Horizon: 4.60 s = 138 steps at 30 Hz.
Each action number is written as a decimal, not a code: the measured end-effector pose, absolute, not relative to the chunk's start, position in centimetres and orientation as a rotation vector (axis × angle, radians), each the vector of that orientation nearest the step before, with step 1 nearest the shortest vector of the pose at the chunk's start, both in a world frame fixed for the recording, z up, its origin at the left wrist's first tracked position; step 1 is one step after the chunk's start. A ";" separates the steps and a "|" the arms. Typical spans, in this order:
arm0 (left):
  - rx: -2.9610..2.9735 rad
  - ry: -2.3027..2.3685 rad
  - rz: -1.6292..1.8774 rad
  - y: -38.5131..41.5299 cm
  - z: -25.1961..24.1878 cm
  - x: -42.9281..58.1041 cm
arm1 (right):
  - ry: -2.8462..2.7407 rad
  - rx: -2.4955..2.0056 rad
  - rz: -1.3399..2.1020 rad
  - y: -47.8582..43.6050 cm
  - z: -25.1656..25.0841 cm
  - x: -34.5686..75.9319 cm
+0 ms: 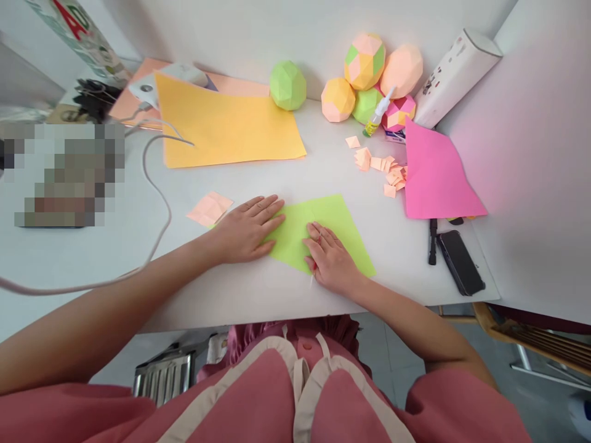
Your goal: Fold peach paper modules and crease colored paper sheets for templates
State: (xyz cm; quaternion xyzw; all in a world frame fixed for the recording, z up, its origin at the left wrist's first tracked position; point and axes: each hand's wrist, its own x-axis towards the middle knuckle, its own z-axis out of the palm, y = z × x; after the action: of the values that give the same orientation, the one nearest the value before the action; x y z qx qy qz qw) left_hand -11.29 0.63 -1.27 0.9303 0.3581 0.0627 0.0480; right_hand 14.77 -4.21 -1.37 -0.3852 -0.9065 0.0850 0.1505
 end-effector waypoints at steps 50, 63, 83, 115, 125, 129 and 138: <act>2.644 1.221 0.424 0.3 -0.8 -4.2 | -1.991 -1.296 1.251 9.2 1.1 14.9; 2.664 1.220 0.429 0.3 -0.8 -4.2 | -2.000 -1.261 1.265 9.2 1.2 14.8; 2.655 1.213 0.424 0.4 -0.4 -4.2 | -1.960 -1.237 1.306 9.3 1.0 15.1; 2.557 1.532 0.058 -2.5 0.0 -2.7 | -1.646 -1.230 1.269 1.0 -0.1 18.1; 2.522 1.541 0.077 -2.5 -0.5 -2.7 | -1.991 -1.265 1.290 -3.6 1.7 19.0; 2.514 1.536 0.049 -2.4 -0.5 -2.7 | -2.183 -1.043 1.226 -4.9 1.6 19.1; 2.509 1.525 0.065 -2.4 -0.5 -2.8 | -2.209 -0.966 1.124 -4.6 1.2 18.6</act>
State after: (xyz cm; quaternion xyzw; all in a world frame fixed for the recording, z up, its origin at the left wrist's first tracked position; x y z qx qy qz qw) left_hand -2.76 -2.44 -0.46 0.8498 0.5166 0.0219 0.1022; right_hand 18.58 -4.65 1.19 -0.3527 -0.8064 0.4104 0.2383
